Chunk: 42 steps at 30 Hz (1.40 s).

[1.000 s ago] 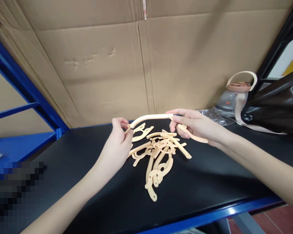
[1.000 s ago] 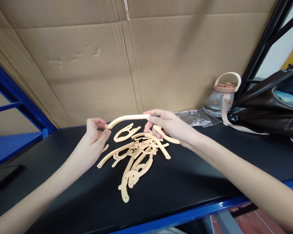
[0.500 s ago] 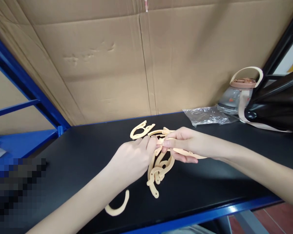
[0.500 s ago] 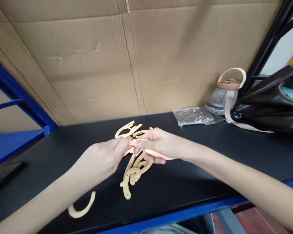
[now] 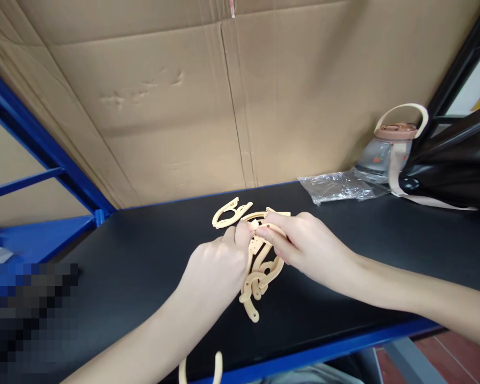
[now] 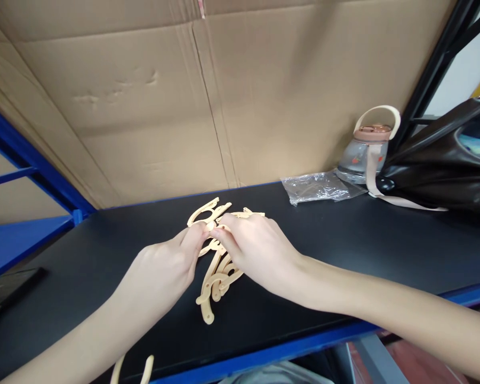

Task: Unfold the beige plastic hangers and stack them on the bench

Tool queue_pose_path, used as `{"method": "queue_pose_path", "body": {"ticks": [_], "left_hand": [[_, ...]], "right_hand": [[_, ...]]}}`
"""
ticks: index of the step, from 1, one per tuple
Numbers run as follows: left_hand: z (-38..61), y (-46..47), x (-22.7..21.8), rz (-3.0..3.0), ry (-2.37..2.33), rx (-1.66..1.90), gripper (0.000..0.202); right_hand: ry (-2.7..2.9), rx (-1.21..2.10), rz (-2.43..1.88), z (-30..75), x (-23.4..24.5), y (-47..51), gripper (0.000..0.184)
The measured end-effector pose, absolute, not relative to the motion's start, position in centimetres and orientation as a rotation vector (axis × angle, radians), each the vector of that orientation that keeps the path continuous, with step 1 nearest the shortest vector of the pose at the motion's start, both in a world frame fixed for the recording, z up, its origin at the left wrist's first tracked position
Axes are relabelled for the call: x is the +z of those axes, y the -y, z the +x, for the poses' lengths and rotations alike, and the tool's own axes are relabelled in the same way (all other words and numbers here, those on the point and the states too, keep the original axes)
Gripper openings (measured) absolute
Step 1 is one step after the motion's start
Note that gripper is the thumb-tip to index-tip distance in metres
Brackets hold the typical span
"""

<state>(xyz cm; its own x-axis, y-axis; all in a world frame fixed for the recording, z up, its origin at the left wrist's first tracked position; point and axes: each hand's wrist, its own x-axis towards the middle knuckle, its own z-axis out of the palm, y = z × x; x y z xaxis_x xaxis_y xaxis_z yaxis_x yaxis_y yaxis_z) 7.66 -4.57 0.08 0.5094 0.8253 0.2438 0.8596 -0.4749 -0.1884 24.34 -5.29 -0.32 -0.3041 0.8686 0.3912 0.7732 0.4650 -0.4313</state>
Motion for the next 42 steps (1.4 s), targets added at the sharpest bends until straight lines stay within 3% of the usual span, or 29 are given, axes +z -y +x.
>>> {"method": "queue_pose_path", "body": {"ticks": [5,8,11,18,21,24,27,30,36,42], "left_hand": [[7.4,4.7,0.3,-2.614,1.562,-0.399,0.023],[6.7,4.2,0.7,-2.768,1.686,-0.699,0.034],[6.0,2.9,1.2,-2.879,1.875,-1.139,0.037],[5.8,1.3,2.0,-3.11,2.073,-2.295,0.025],[6.3,1.6,1.9,-2.997,1.972,-2.83,0.026],[7.2,2.2,1.6,-2.757,1.744,-3.132,0.03],[8.1,2.7,1.1,-2.444,1.481,-3.19,0.028],[8.5,2.9,0.5,-2.328,1.07,-3.133,0.022],[8.0,2.7,-0.8,-2.463,0.748,-2.758,0.009],[8.3,3.6,-0.9,-2.395,0.458,-2.601,0.01]], "right_hand": [[2.045,0.26,-1.239,23.9,-1.7,5.2,0.032],[2.078,0.011,-1.188,23.9,-2.6,4.8,0.031],[2.137,-0.249,-1.307,24.2,-3.1,3.9,0.033],[2.29,-0.457,-1.305,24.9,-4.0,1.5,0.031],[2.218,-0.322,-1.157,24.6,-3.9,2.0,0.038],[2.203,0.238,-0.974,23.5,-3.2,4.1,0.026],[2.048,1.167,-0.842,21.9,-2.7,6.7,0.034],[1.684,1.633,-0.711,21.1,-2.7,8.0,0.029],[1.319,1.685,-0.781,22.6,-1.7,6.3,0.026],[1.442,1.639,-0.918,22.8,-1.9,5.1,0.036]]}}
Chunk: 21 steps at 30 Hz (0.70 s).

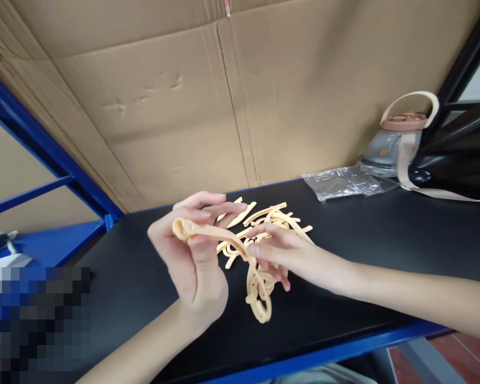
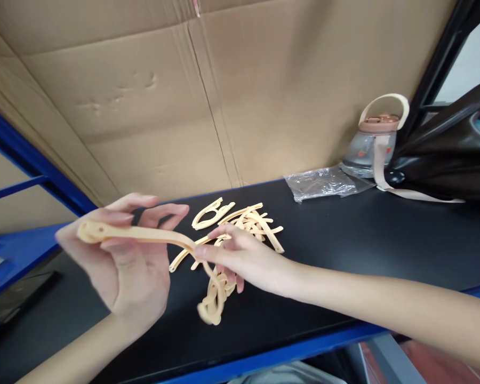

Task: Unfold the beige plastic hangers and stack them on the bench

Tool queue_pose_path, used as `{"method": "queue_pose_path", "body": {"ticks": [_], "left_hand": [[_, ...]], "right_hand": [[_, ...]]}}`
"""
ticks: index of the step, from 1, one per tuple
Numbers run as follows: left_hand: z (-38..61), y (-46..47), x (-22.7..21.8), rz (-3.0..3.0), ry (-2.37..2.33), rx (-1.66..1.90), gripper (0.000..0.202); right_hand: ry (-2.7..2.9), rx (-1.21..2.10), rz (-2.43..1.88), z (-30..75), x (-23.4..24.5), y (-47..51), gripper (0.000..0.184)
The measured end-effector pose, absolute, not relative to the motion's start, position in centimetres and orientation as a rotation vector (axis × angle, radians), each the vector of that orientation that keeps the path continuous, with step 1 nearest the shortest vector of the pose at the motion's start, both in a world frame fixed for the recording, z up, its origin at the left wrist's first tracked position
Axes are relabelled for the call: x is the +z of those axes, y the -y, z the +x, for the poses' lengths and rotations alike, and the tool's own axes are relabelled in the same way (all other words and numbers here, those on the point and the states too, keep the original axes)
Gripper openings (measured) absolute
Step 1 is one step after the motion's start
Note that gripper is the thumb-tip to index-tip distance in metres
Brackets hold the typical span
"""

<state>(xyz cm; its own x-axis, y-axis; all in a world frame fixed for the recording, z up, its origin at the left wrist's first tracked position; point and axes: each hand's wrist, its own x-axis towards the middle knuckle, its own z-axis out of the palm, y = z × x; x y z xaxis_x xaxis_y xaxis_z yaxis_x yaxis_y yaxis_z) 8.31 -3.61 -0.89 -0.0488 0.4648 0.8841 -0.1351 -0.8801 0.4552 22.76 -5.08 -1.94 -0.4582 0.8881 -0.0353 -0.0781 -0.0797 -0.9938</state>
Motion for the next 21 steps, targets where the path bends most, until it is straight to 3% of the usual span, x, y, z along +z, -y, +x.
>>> {"method": "queue_pose_path", "body": {"ticks": [4,8,12,14,18,21], "left_hand": [[8.2,4.2,-0.7,1.926,-0.365,2.03,0.011],[7.7,3.5,-0.4,2.017,-0.503,2.089,0.016],[6.5,1.6,0.2,2.266,-0.964,2.11,0.048],[5.9,0.8,0.4,2.559,-1.191,1.957,0.061],[5.3,0.5,0.4,3.236,-1.306,1.223,0.041],[5.4,0.6,0.4,3.467,-1.424,1.038,0.022]], "right_hand": [[1.552,1.757,-0.837,22.7,-2.4,4.9,0.038],[1.55,1.581,-0.783,23.5,-2.3,4.3,0.024],[1.477,1.506,-0.745,24.4,-1.4,4.2,0.019],[1.446,1.481,-0.766,24.7,-1.1,4.3,0.021],[1.431,1.518,-0.811,24.7,-1.1,4.4,0.025],[1.463,1.525,-0.883,24.7,-1.3,4.2,0.032]]}}
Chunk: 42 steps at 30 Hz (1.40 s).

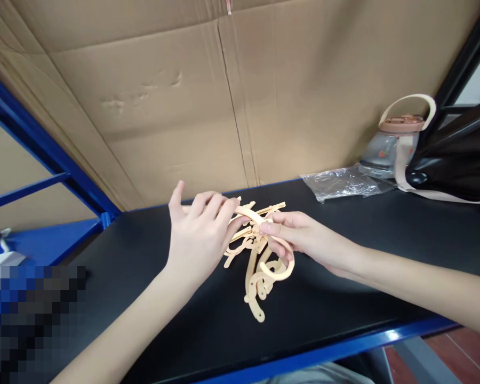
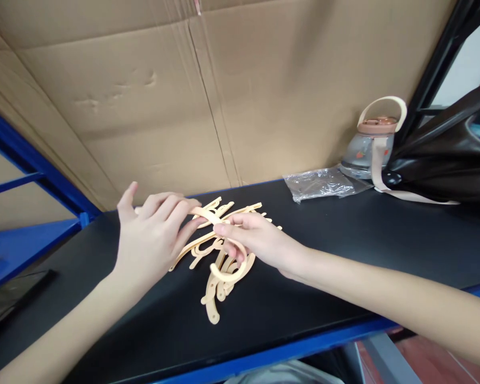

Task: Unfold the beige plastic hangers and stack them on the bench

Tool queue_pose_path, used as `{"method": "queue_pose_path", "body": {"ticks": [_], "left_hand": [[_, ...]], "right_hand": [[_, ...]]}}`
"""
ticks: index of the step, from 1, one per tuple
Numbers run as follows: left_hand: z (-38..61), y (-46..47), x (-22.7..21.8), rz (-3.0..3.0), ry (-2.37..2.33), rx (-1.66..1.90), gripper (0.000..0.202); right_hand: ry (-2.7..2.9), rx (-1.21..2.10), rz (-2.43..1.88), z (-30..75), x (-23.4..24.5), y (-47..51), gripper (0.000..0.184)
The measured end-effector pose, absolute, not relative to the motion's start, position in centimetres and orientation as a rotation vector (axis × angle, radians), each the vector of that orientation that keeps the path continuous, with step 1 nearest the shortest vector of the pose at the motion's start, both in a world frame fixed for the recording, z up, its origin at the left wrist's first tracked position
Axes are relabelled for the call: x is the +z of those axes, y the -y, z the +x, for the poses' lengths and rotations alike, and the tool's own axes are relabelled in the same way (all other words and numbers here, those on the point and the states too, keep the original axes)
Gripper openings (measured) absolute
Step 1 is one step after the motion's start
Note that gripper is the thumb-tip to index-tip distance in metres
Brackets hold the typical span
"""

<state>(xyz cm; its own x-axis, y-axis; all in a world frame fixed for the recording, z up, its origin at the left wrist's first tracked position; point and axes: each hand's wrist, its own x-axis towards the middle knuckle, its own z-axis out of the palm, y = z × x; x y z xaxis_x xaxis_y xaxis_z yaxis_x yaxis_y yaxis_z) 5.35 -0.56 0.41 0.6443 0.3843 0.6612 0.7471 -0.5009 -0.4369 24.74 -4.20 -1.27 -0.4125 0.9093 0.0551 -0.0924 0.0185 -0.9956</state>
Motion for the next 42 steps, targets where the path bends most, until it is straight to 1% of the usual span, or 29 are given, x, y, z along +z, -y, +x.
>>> {"method": "queue_pose_path", "body": {"ticks": [2,6,8,10,11,13,15,17,21,25,27,30,33,34,36,39,42], "left_hand": [[5.4,0.5,0.4,-2.111,0.851,-0.554,0.025],[5.3,0.6,-0.1,-2.266,0.864,-0.396,0.028],[5.2,0.9,-0.3,-2.299,0.873,-0.293,0.027],[5.3,1.2,-0.4,-2.3,0.912,-0.177,0.022],[5.4,1.4,-0.4,-2.305,0.953,-0.123,0.018],[5.8,1.9,-0.3,-2.323,1.051,-0.032,0.012],[6.2,2.2,-0.2,-2.336,1.143,0.023,0.012],[6.7,2.6,-0.1,-2.329,1.215,0.049,0.014],[6.9,3.0,-0.2,-2.312,1.338,0.037,0.023],[6.4,2.5,-0.1,-2.389,1.408,0.047,0.026],[6.1,2.1,0.1,-2.468,1.47,-0.019,0.031],[5.9,1.6,0.3,-2.605,1.639,-0.255,0.039],[5.6,1.0,0.0,-2.682,1.691,-0.569,0.031],[5.6,0.7,-0.3,-2.714,1.672,-0.667,0.028],[5.4,0.1,-0.9,-2.814,1.628,-0.799,0.03],[5.2,-1.0,-2.0,-2.989,1.642,-0.843,0.034],[4.6,-2.3,-2.7,-3.024,1.591,-0.826,0.033]], "right_hand": [[1.484,1.548,-0.911,25.0,-1.2,3.9,0.03],[1.638,1.701,-0.865,25.7,-1.1,3.2,0.029],[1.735,1.751,-0.846,26.0,-1.2,2.9,0.03],[1.856,1.685,-0.865,26.2,-1.3,2.7,0.03],[1.942,1.567,-0.905,26.3,-1.4,2.7,0.03],[2.139,1.198,-1.016,26.4,-1.3,2.7,0.028],[2.292,0.807,-1.093,26.4,-1.2,2.8,0.03],[2.368,0.544,-1.141,26.2,-1.2,3.0,0.032],[2.384,0.274,-1.267,25.8,-1.3,3.4,0.028],[2.351,0.086,-1.358,25.9,-1.1,3.4,0.03],[2.306,0.032,-1.402,26.2,-0.9,3.0,0.031],[2.261,0.065,-1.381,26.8,-1.0,2.3,0.022],[2.213,0.135,-1.294,27.1,-1.9,1.6,0.036],[2.199,0.142,-1.272,27.1,-2.2,1.3,0.037],[2.187,0.123,-1.237,27.2,-2.9,0.8,0.038],[2.222,0.055,-1.204,27.3,-3.6,-0.1,0.041],[2.259,-0.012,-1.255,27.7,-3.8,-0.6,0.035]]}}
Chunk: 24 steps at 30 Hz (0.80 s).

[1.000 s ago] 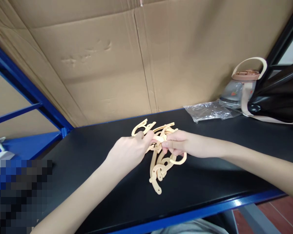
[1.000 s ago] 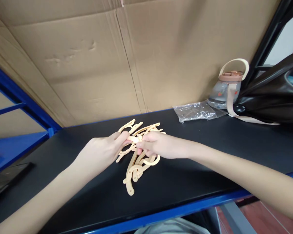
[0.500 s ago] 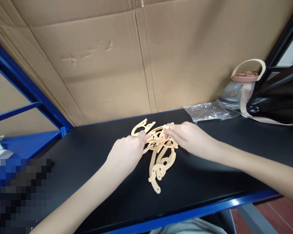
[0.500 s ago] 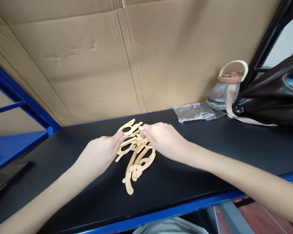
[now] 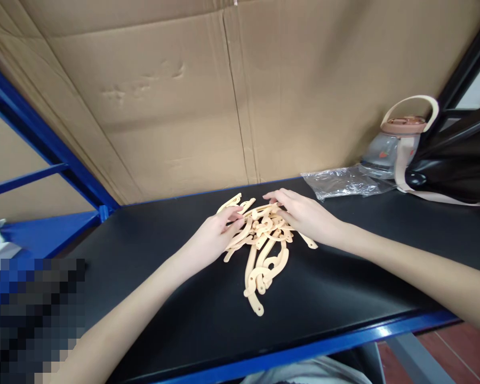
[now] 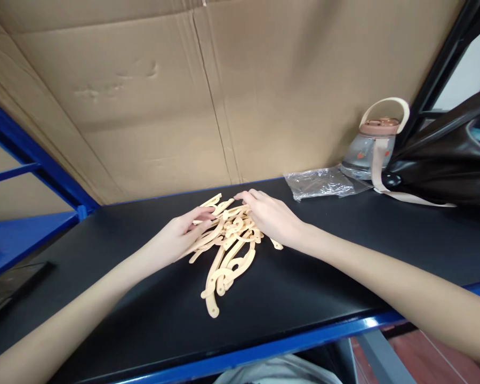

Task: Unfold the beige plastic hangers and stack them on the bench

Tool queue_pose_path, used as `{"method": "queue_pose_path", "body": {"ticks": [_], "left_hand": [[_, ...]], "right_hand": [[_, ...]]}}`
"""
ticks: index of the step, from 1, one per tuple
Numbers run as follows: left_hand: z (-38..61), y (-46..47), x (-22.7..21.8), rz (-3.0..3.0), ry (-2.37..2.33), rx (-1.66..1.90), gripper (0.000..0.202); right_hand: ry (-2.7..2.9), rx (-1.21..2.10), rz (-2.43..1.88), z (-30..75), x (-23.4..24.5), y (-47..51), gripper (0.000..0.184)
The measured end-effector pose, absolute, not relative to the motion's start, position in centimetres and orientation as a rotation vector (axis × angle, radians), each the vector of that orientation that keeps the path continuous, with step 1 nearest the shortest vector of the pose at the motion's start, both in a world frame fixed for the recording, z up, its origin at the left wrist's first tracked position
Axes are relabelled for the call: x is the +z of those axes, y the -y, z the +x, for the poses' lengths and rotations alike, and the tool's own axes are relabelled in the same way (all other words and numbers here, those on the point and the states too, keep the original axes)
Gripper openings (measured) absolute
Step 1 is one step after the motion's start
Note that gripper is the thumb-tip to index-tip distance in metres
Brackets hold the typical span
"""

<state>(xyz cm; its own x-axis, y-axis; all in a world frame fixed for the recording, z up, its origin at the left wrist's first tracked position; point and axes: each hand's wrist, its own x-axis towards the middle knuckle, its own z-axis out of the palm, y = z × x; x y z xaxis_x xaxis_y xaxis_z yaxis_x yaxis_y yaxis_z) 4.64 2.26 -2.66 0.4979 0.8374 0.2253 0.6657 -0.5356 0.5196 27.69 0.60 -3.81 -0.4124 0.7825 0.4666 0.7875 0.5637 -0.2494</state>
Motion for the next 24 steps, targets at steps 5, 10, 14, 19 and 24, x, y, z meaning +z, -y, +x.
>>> {"method": "queue_pose_path", "body": {"ticks": [5,10,14,19,24], "left_hand": [[2.7,-4.6,-2.9,2.795,-1.361,0.524,0.028],[2.5,-5.3,-2.9,2.836,-1.469,0.325,0.027],[2.7,-4.9,-2.6,2.625,-1.531,0.367,0.039],[2.1,-4.9,-2.5,2.617,-1.582,0.352,0.039],[2.1,-5.3,-2.8,2.528,-1.579,0.239,0.023]], "right_hand": [[2.301,-0.068,-1.301,27.9,-3.5,-0.6,0.021],[2.312,-0.159,-1.255,27.5,-3.2,-0.1,0.019],[2.37,-0.211,-1.206,27.2,-3.2,0.2,0.018],[2.398,-0.221,-1.124,26.9,-3.3,0.6,0.02],[2.429,-0.219,-1.058,26.4,-3.3,1.1,0.024]]}}
